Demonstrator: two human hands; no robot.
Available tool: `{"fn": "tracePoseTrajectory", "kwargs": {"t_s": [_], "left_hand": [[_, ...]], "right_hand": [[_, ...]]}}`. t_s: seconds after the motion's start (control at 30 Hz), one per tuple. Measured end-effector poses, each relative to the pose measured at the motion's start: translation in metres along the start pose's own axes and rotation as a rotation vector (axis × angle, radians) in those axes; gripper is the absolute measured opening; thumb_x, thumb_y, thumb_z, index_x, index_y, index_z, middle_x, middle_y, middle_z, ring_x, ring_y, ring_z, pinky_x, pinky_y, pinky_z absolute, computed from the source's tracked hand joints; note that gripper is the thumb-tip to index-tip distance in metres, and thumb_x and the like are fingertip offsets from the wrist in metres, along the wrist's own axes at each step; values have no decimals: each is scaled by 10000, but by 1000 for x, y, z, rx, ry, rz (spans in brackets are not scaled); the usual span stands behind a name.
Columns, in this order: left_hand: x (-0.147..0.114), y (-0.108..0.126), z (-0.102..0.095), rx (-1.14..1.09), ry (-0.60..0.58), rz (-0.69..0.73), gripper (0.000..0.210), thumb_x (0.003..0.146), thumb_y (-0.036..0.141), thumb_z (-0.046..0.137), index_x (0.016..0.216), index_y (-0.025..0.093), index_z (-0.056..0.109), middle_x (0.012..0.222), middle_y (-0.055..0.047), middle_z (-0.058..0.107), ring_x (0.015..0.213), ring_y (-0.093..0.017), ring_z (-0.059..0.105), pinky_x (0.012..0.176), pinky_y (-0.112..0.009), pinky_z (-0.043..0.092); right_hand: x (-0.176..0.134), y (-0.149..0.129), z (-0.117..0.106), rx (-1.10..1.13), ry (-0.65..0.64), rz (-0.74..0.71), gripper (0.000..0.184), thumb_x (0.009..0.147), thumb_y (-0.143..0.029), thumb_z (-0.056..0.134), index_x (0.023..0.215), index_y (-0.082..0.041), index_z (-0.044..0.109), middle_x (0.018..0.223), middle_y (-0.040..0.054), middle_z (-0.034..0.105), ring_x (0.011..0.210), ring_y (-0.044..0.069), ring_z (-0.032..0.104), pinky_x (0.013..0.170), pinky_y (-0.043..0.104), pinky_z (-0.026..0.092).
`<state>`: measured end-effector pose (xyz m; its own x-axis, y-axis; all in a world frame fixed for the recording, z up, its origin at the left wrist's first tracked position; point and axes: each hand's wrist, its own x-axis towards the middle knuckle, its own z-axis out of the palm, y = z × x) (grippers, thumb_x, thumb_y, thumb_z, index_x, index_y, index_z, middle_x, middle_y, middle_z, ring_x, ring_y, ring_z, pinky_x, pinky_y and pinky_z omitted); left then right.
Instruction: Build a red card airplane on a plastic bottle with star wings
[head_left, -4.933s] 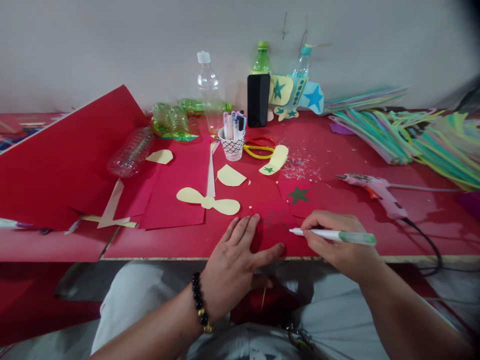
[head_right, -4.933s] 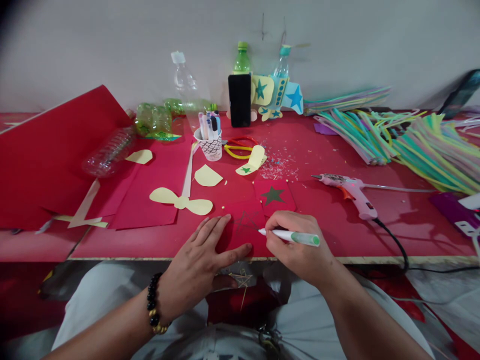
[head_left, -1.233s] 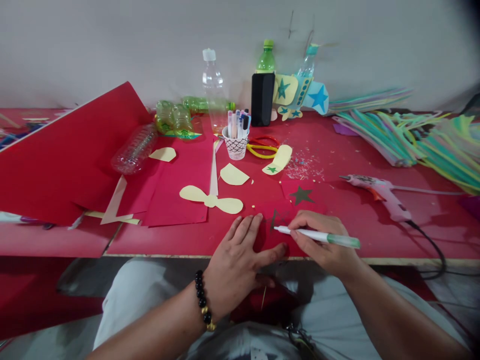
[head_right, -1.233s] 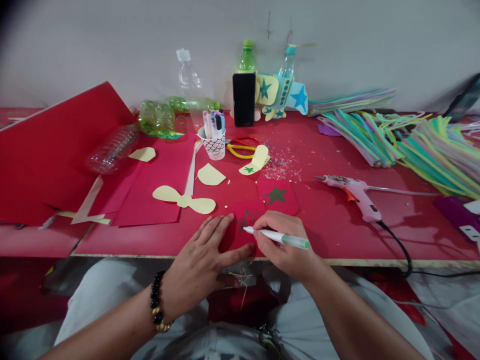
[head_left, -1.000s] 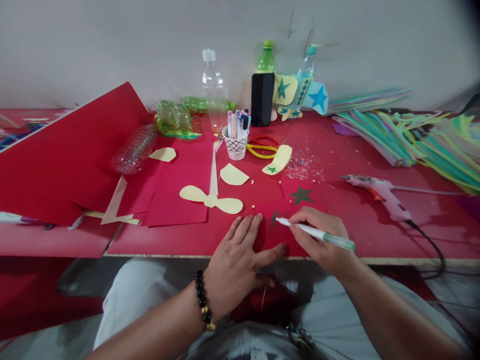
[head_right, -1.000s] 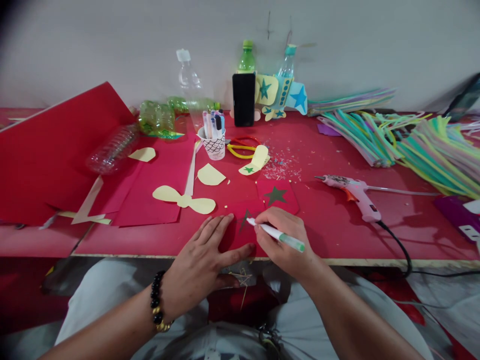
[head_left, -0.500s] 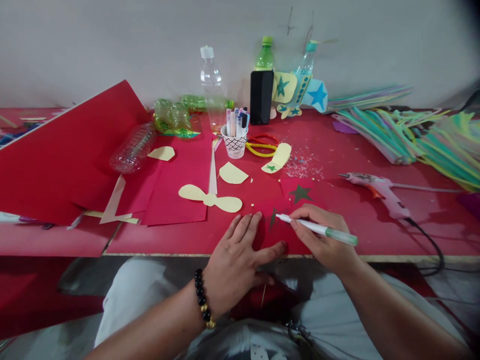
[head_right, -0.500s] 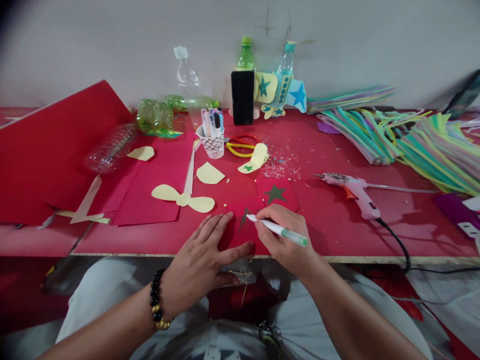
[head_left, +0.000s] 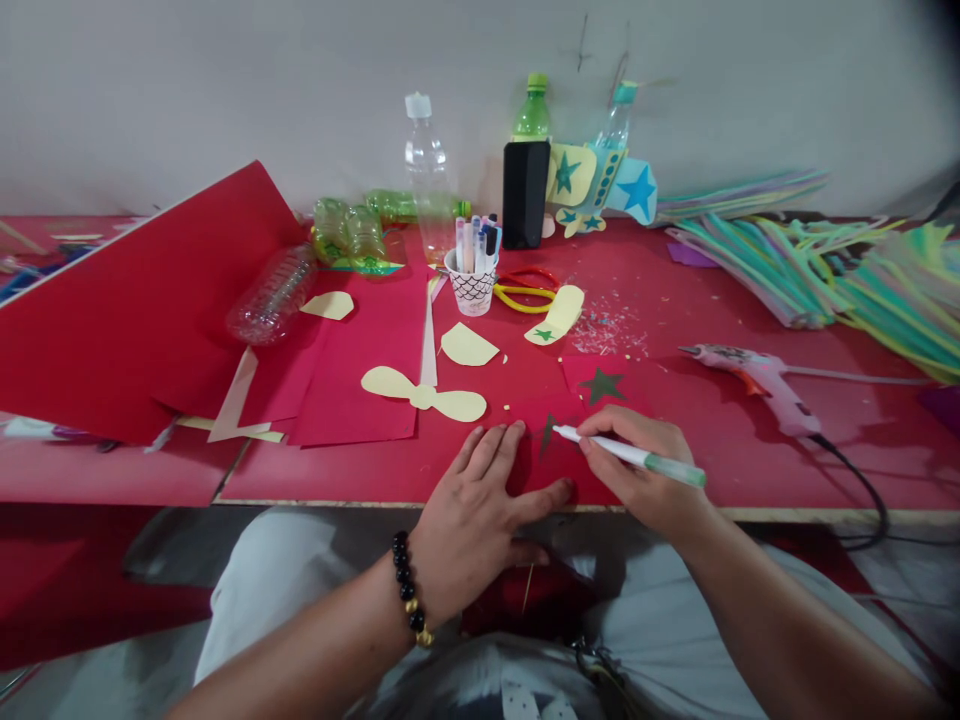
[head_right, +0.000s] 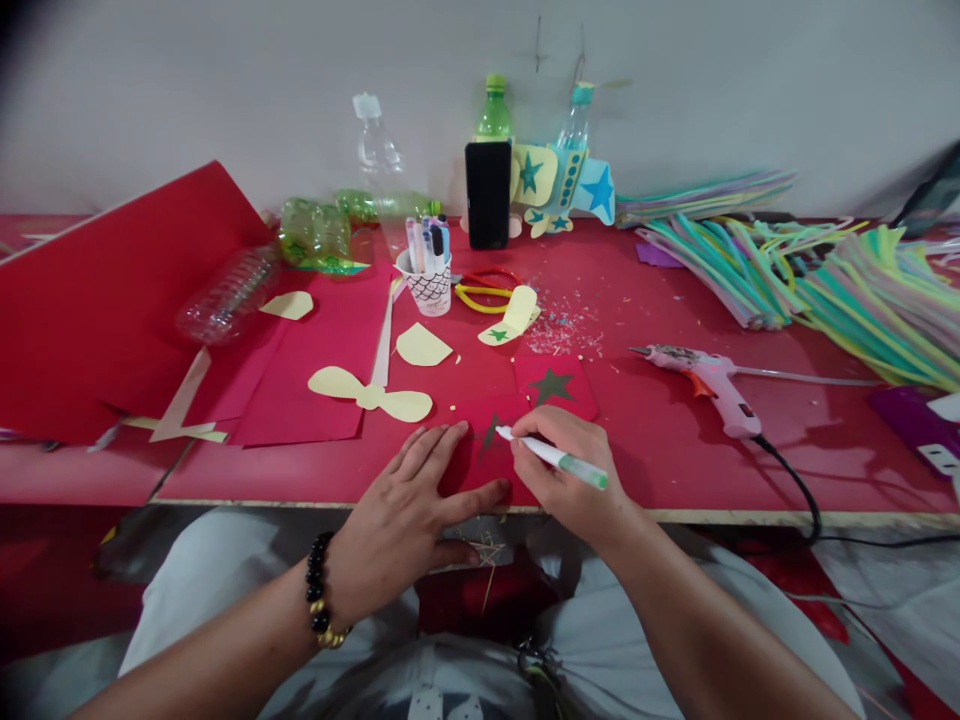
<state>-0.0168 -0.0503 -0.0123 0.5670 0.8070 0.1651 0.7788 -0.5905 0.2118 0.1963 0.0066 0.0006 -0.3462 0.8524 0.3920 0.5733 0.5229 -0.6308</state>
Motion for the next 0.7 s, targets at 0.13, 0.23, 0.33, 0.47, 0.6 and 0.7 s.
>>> {"fn": "tracePoseTrajectory", "kwargs": {"t_s": [0.13,0.23,0.33,0.47,0.6,0.7], "left_hand": [[0,0,0,-12,-14,1,759,673,581,747,1357,456,443,1553,-115,167,1418,-363,236,1117,-547,292],[0,0,-1,-4,-16,1,775,663,585,748,1362,452,440,1547,-120,180,1417,-361,241,1116,-546,294],[0,1,-2,5,-16,-6,770,672,573,750,1367,453,440,1547,-117,186,1412,-360,252,1123,-541,285],[0,1,-3,15,-11,2,782,667,573,756,1373,452,442,1554,-101,185,1407,-359,260,1126,-536,283],[-1,1,-3,23,-3,-1,771,683,556,763,1378,448,447,1562,-76,187,1403,-356,257,1122,-533,290],[-1,1,-3,29,-5,6,748,707,538,757,1381,440,448,1559,-64,198,1399,-351,255,1117,-532,295]], "right_hand": [[1,0,0,-3,14,31,45,846,-188,589,832,-195,631,729,-8,650,635,116,589,601,232,434],[2,1,1,-5,25,26,47,836,-183,593,813,-192,634,710,-9,645,623,116,581,596,232,428],[2,1,0,25,43,47,81,822,-172,588,753,-193,624,663,-16,632,577,109,559,558,229,413],[2,1,-2,32,39,43,72,822,-189,582,779,-193,640,681,-10,641,588,117,563,566,235,418],[2,1,-3,56,57,45,122,772,-173,574,655,-193,603,562,-22,576,503,112,498,493,242,365],[2,0,-3,80,73,47,105,773,-179,563,685,-193,618,602,-11,610,542,124,529,517,247,382]]}}
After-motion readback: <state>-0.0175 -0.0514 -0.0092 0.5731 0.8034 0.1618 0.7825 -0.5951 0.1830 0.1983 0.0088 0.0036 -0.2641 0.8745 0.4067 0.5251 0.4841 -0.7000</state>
